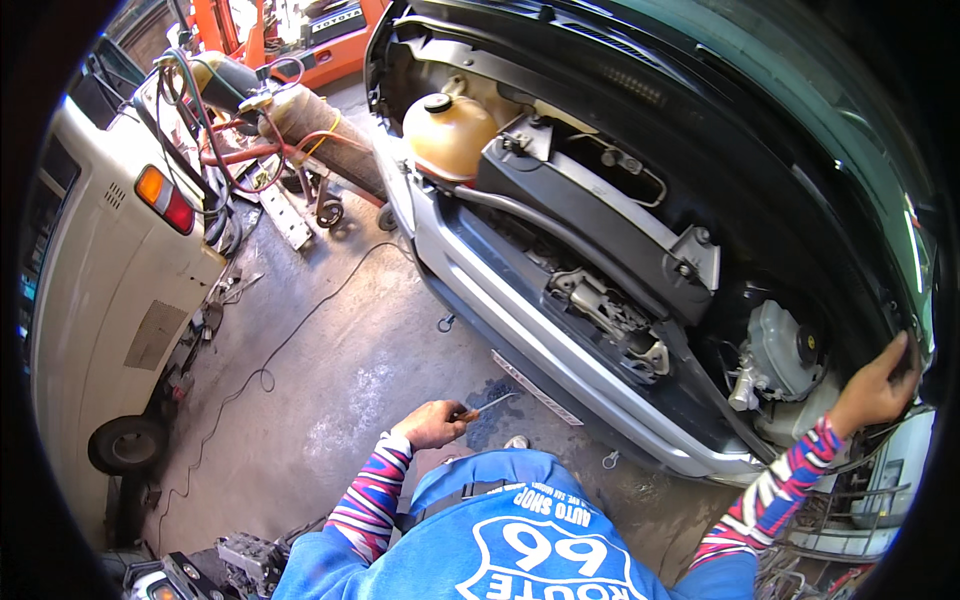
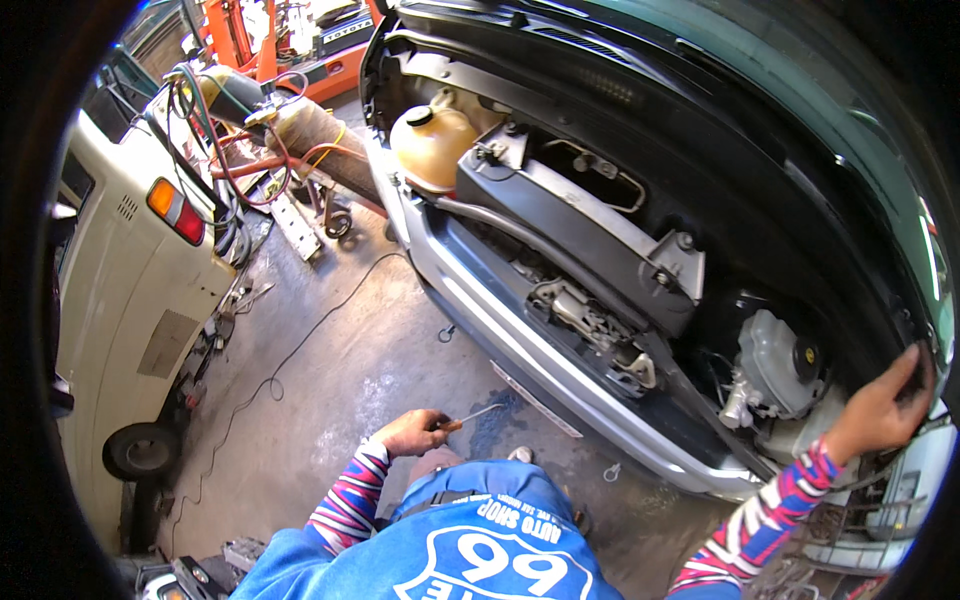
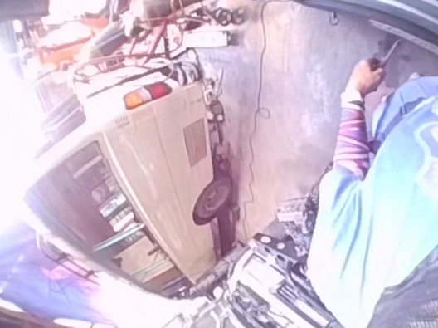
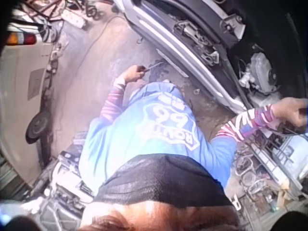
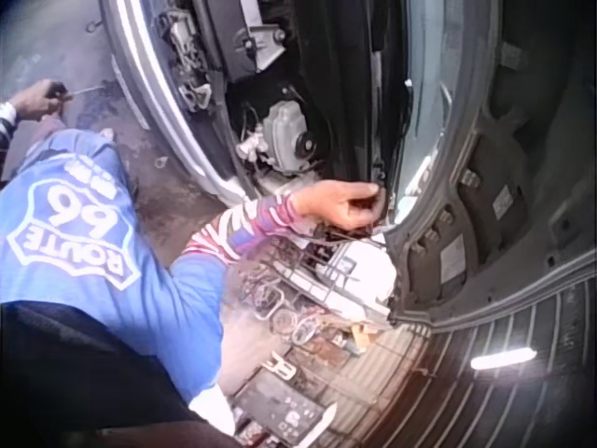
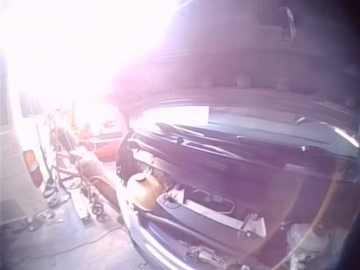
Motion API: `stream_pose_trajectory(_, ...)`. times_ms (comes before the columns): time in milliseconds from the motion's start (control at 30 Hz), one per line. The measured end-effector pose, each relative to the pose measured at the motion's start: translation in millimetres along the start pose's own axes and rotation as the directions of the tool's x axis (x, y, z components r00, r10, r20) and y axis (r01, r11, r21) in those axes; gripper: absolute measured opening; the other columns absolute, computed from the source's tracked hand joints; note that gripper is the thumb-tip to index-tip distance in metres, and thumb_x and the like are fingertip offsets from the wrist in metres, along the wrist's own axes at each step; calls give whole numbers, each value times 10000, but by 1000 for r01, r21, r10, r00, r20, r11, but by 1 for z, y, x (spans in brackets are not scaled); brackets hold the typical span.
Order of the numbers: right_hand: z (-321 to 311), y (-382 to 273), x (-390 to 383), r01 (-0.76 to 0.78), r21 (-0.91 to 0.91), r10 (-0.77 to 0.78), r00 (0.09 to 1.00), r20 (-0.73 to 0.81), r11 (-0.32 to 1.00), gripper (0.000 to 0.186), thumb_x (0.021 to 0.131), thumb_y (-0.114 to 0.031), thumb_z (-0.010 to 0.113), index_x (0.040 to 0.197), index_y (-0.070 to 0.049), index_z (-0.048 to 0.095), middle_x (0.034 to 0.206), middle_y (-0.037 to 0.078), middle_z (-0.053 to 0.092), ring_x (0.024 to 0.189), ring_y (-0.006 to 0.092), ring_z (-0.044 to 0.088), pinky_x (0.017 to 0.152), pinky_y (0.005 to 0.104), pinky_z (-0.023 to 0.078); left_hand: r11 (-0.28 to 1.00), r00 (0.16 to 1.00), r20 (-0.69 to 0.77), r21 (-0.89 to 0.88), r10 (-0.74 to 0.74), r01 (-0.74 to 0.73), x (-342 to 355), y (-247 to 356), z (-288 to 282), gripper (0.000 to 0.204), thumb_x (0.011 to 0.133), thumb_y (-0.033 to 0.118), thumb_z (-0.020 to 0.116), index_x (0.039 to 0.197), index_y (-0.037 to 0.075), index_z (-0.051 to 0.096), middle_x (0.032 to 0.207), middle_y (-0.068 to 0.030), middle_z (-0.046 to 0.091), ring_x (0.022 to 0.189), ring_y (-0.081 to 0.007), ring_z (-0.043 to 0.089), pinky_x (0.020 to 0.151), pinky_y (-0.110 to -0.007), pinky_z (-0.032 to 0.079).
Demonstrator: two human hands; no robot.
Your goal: The person kneels in front of a silver car and uses a socket wrench and screwdriver to remove bolts and fasteners from the front bumper and grille area. They manipulate the bumper and headlight assembly, then work under the hood to adjust components near the radiator and headlight.
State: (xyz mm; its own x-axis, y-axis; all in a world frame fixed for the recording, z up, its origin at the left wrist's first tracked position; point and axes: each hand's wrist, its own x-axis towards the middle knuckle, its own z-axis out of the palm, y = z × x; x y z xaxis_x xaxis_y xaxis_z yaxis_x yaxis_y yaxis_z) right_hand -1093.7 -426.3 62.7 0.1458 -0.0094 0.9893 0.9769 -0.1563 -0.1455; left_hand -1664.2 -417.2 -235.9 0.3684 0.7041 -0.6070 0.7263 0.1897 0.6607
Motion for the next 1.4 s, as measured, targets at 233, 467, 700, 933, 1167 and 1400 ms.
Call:
stream_pose_trajectory(233, 39, -286, -136, -400, 606, -138, 748, 650, 688, 74, 900, -27, 670, 969, -11, 694, 885, 88, 692, 751, 171, 635, 698, 303, 501, 923, 970, -126, -305, 206, -236, -15, -30, -53, 434, 954, 157, 629, 1362, 10, 612, 1092, -114, 718, 969, -178, 666, 860, -322, 547)
stream_pose_trajectory(467, 134, -461, -293, -722, 349, -187, 298, 936, 597, 304, 851, -137, 750, 1119, 5, 718, 1016, 148, 699, 800, 224, 678, 754, 335, 545, 911, 980, -155, -373, 128, -178, -72, -126, -159, 438, 956, 151, 658, 1367, 15, 589, 1089, -135, 719, 961, -178, 676, 847, -333, 554)
stream_pose_trajectory(700, 237, -542, -367, -554, 190, 18, 347, 938, 810, 569, 842, -172, 770, 1325, 71, 593, 1315, 231, 596, 1011, 321, 678, 957, 386, 528, 813, 986, -148, -582, -72, -28, -139, -223, -244, 352, 971, 117, 628, 1300, -2, 589, 910, -94, 723, 666, -94, 577, 610, -263, 499)
stream_pose_trajectory(933, 246, -573, -400, -607, 114, 132, 345, 929, 786, 674, 815, -112, 777, 1427, -15, 511, 1391, 230, 536, 1294, 397, 533, 1102, 417, 436, 604, 975, -196, -791, -106, -93, -124, -257, -284, 349, 1005, 130, 581, 1330, 5, 552, 861, -69, 676, 582, -57, 504, 512, -219, 410)
stream_pose_trajectory(1167, 246, -585, -411, -553, 133, 177, 472, 864, 823, 726, 753, -88, 803, 1408, -76, 488, 1371, 209, 554, 1283, 401, 539, 1093, 439, 442, 706, 989, -130, -694, 63, -137, -39, -235, -368, 448, 979, 130, 627, 1400, 28, 512, 856, -47, 643, 607, -57, 504, 529, -217, 411)
stream_pose_trajectory(1400, 251, -607, -407, -604, 20, 334, 468, 818, 797, 608, 784, -134, 791, 1330, -85, 528, 1302, 190, 602, 1215, 403, 584, 1007, 462, 488, 828, 966, -72, -502, 248, -249, 43, -172, -450, 418, 1008, 132, 587, 1410, 32, 535, 837, -29, 644, 631, -58, 514, 557, -226, 435)
